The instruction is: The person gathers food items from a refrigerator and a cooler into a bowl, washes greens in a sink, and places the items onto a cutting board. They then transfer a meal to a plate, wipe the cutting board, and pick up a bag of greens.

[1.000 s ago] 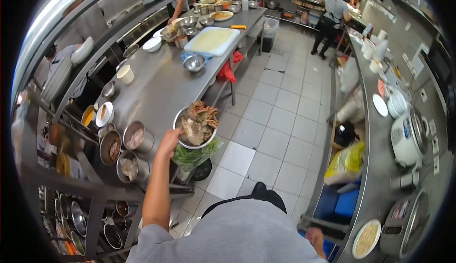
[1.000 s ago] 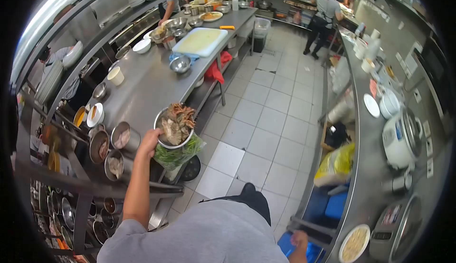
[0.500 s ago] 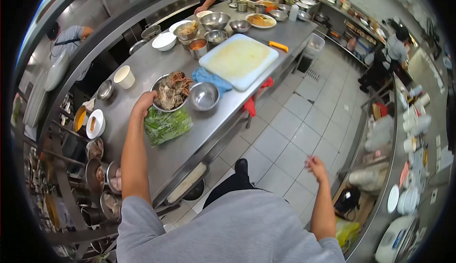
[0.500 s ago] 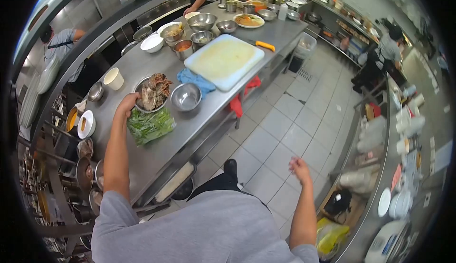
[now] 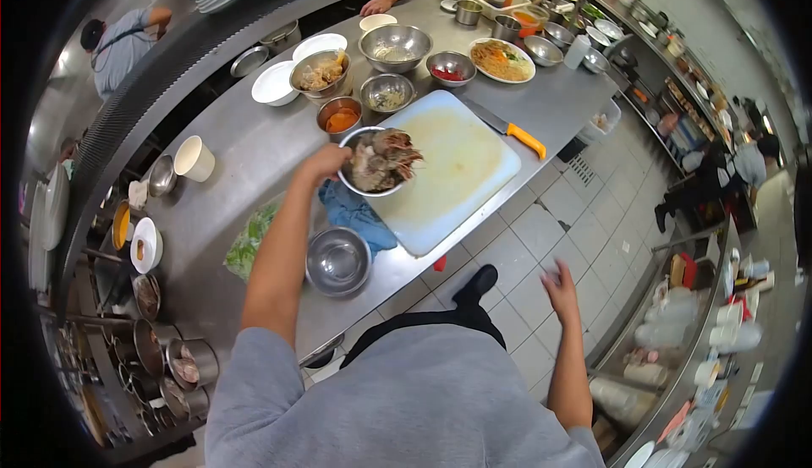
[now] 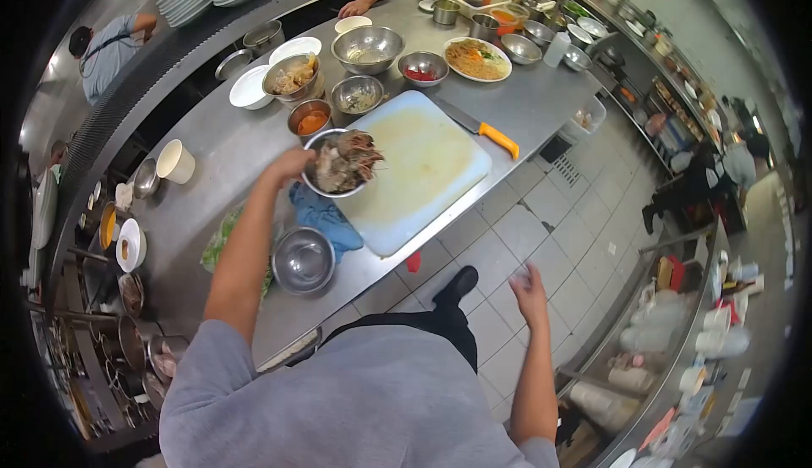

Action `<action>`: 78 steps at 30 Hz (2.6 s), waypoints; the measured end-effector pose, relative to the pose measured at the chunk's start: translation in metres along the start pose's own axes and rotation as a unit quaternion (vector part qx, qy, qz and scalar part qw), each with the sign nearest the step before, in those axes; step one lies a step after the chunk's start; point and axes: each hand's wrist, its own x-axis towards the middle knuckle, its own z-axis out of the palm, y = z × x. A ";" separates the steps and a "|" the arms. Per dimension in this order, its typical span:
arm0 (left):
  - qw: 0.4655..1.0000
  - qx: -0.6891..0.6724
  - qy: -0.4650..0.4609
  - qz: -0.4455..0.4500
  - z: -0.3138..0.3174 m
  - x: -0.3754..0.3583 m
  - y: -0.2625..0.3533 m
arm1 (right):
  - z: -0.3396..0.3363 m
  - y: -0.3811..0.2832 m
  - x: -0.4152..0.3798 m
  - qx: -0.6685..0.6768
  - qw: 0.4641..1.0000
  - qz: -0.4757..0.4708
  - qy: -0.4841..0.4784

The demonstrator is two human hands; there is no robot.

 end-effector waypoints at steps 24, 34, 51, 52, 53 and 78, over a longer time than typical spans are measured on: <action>0.923 0.224 0.296 -0.102 0.158 -0.006 0.110 | 0.228 -0.298 0.358 -0.287 0.776 -0.402 -0.392; 0.977 0.094 0.124 -0.148 0.145 0.004 0.113 | 0.193 -0.284 0.348 -0.111 0.788 -0.485 -0.363; 0.946 0.313 0.084 -0.033 0.158 0.010 0.108 | 0.128 -0.231 0.380 0.252 0.908 -0.110 -0.316; 0.940 0.333 0.078 -0.022 0.157 0.012 0.110 | 0.132 -0.208 0.389 0.249 0.905 -0.071 -0.338; 0.933 0.353 0.071 -0.010 0.157 0.012 0.111 | 0.135 -0.186 0.394 0.246 0.900 -0.032 -0.358; 0.972 0.105 0.196 -0.076 0.182 -0.091 0.014 | 0.174 -0.257 0.309 -0.145 0.835 -0.456 -0.272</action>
